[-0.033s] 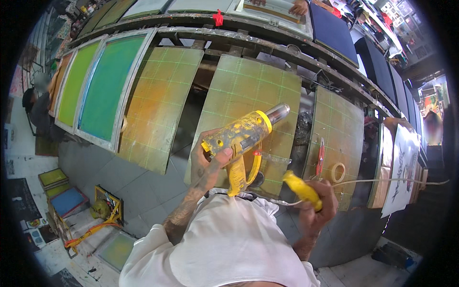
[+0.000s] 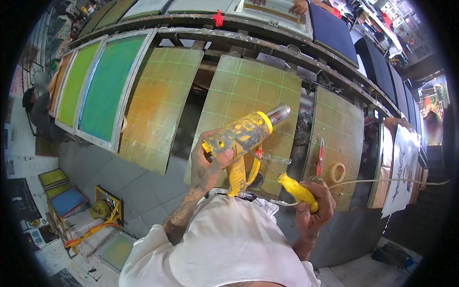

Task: The person disassembles a yellow heat gun, removes the rear cap and internal components, then reassembles it by inserting the motor and fan, replacing the cap, and using a screwdriver to tighten screws. The person repeatedly opens and closes the device to check fit and alignment.

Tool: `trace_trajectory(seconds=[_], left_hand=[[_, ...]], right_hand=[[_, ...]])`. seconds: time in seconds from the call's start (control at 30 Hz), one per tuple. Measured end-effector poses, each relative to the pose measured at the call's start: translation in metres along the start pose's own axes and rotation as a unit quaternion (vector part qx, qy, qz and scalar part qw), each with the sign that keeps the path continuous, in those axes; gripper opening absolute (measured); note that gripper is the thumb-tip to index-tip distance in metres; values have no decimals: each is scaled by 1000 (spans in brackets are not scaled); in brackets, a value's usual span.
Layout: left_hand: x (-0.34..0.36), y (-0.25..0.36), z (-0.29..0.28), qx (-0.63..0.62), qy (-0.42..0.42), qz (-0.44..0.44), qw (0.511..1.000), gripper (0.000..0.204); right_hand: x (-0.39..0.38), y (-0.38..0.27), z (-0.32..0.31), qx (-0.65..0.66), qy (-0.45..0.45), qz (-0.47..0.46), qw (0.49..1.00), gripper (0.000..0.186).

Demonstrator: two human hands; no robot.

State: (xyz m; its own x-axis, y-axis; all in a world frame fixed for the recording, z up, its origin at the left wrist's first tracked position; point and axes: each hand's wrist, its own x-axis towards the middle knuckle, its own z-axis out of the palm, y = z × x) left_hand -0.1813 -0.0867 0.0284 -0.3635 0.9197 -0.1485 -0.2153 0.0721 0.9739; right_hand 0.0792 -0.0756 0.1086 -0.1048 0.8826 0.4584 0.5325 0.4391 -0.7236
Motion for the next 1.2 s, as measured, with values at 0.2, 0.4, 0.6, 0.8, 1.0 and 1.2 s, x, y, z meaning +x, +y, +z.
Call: trace_trajectory(seconds=[0.2,0.4,0.6,0.8,1.0,1.2], left_hand=[[1,8,2,37,-14,22,999,65],[-1,12,2,69,-28,37,997,69],[-1,16,5,111,-46,53,991,74],[-3,18,9,91,-55,60,993,77],[-4,18,14,76,-35,42,996,79],[-7,10,6,82,-7,71,994,79]], right_hand=[[17,-11,2,28,-72,11,997,33],[21,-5,-6,9,-99,-18,995,40],[43,-5,-14,-27,-112,-129,985,27],[46,-26,-25,-108,-128,-191,967,25],[39,-39,-28,-112,-161,-165,967,27],[23,-43,-28,-77,-203,-105,971,35]])
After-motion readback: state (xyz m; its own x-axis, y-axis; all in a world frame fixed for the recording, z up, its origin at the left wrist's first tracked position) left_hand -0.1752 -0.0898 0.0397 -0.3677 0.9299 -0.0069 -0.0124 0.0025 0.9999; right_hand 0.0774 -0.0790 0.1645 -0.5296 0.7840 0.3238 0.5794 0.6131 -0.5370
